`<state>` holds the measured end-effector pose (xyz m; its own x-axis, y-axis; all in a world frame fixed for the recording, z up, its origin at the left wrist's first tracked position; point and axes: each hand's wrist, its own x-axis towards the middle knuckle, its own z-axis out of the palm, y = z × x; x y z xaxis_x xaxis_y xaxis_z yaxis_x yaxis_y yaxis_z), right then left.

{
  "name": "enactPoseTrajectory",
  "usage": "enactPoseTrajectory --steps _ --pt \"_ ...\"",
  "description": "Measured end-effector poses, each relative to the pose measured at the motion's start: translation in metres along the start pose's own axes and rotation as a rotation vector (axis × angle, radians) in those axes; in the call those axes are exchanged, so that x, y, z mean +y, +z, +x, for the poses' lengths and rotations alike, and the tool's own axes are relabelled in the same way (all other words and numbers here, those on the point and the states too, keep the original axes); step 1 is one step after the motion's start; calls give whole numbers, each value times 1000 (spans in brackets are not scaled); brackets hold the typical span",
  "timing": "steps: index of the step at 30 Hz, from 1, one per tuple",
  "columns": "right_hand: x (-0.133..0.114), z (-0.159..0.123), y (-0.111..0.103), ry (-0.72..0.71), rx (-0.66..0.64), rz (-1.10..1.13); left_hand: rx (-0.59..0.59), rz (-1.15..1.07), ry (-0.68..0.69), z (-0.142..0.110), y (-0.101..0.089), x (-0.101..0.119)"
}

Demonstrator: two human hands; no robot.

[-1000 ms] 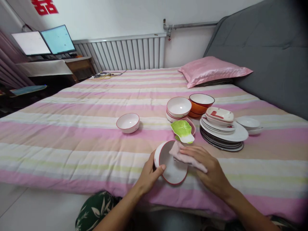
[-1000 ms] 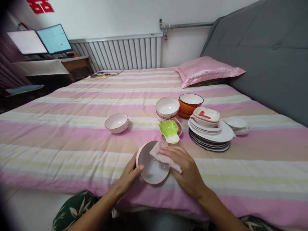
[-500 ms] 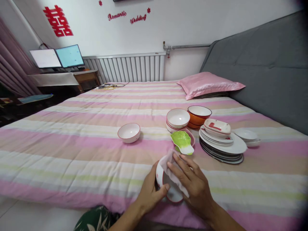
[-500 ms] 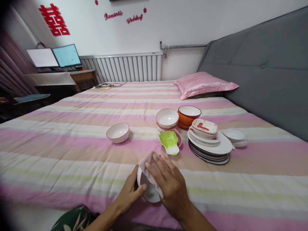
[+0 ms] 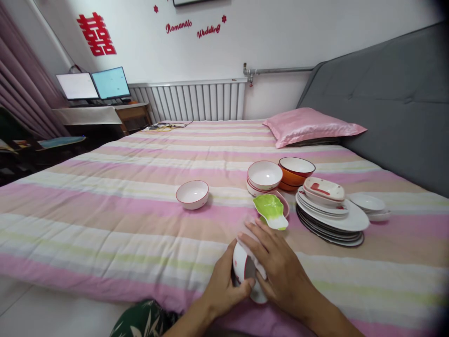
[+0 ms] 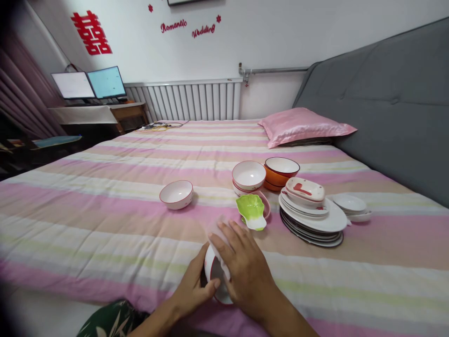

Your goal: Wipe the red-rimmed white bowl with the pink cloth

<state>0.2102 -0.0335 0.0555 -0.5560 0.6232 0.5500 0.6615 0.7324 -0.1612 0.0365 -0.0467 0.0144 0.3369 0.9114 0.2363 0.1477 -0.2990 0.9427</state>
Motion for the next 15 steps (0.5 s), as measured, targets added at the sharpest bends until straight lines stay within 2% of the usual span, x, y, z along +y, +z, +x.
enactPoseTrajectory --steps 3,8,11,15 --pt "3 1 -12 11 -162 67 -11 -36 -11 0 -1 0" --pt "12 1 -32 -10 -275 199 -14 27 -3 -1 -1 -1" --pt "13 4 -30 23 -221 186 -18 69 1 -1 -1 0" --pt "11 6 -20 -26 -35 111 -52 160 34 -1 -1 3"
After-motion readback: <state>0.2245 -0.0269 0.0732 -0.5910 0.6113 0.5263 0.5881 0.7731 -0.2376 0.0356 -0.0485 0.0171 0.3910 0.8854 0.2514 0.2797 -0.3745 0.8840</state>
